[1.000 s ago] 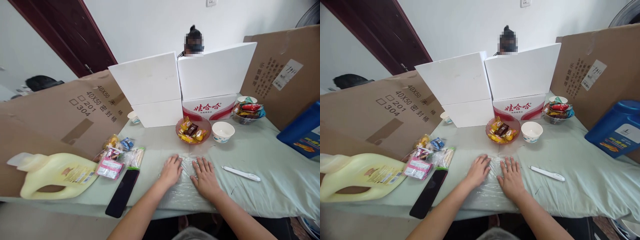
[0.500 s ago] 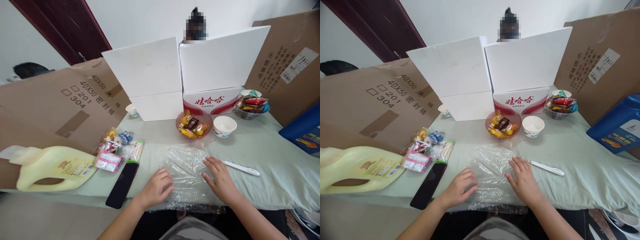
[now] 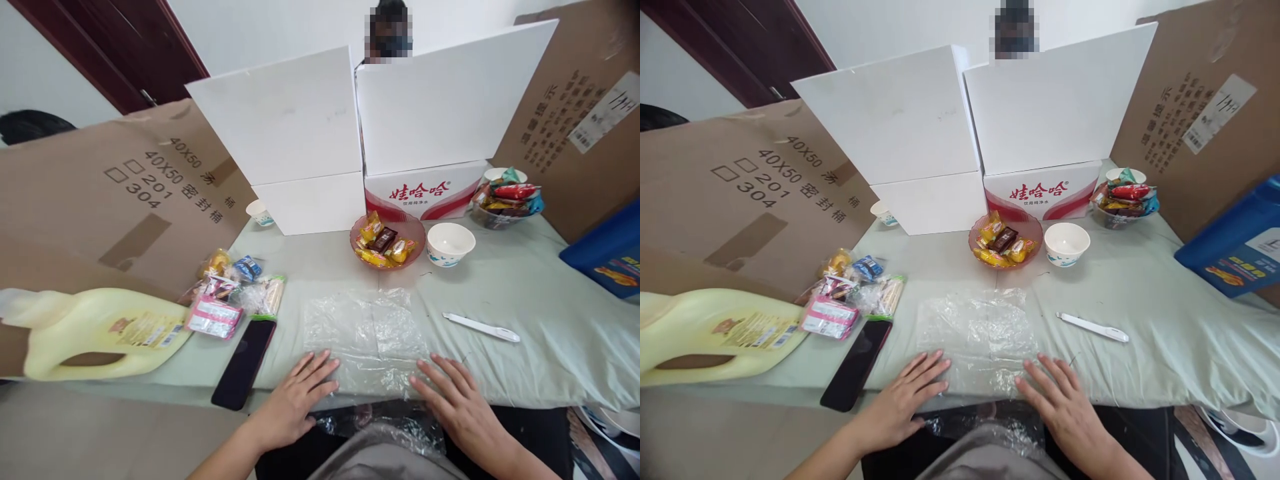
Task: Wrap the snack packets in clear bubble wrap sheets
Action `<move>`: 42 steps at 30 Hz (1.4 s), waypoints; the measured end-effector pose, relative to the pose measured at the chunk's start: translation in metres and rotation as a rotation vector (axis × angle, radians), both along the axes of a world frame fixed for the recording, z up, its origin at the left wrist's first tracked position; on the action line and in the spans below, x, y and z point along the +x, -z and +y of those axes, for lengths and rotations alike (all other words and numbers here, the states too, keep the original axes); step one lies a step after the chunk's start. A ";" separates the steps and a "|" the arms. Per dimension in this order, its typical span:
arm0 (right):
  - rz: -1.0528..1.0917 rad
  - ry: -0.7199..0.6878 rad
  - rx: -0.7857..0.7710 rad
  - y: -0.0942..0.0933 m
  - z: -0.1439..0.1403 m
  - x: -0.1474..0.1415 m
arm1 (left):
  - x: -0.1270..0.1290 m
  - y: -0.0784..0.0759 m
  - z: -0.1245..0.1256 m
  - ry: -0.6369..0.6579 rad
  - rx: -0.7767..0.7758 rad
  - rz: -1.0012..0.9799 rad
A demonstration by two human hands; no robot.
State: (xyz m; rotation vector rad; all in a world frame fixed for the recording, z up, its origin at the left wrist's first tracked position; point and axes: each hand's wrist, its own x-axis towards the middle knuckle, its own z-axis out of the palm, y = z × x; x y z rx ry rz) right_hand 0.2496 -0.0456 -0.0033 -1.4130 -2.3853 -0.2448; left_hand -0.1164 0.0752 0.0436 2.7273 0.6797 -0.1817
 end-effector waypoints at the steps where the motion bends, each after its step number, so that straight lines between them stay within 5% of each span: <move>1: 0.020 -0.072 -0.005 -0.003 0.002 -0.005 | 0.002 0.000 0.000 0.008 0.012 -0.008; 5: 0.248 -0.247 -0.182 -0.022 0.011 -0.013 | 0.007 -0.005 0.000 0.006 0.001 -0.138; 13: 0.542 0.099 -0.625 -0.052 0.012 0.013 | 0.024 -0.035 0.011 -0.402 -0.651 -0.435; 16: 0.621 0.201 -0.609 -0.053 0.021 0.009 | 0.037 -0.040 0.021 -0.553 -0.789 -0.430; 23: 0.787 0.309 -0.512 -0.038 0.053 -0.011 | 0.053 -0.037 0.032 -0.792 -0.833 -0.278; 27: 0.841 0.427 -0.503 -0.028 0.076 -0.019 | 0.054 -0.035 0.040 -0.811 -0.725 -0.268; 34: 0.497 0.636 -0.349 -0.020 0.101 -0.030 | 0.064 -0.019 0.049 -0.972 0.016 -0.039; 42: 0.227 0.646 -0.182 -0.016 0.097 -0.032 | 0.060 -0.001 0.039 -1.051 -0.033 -0.202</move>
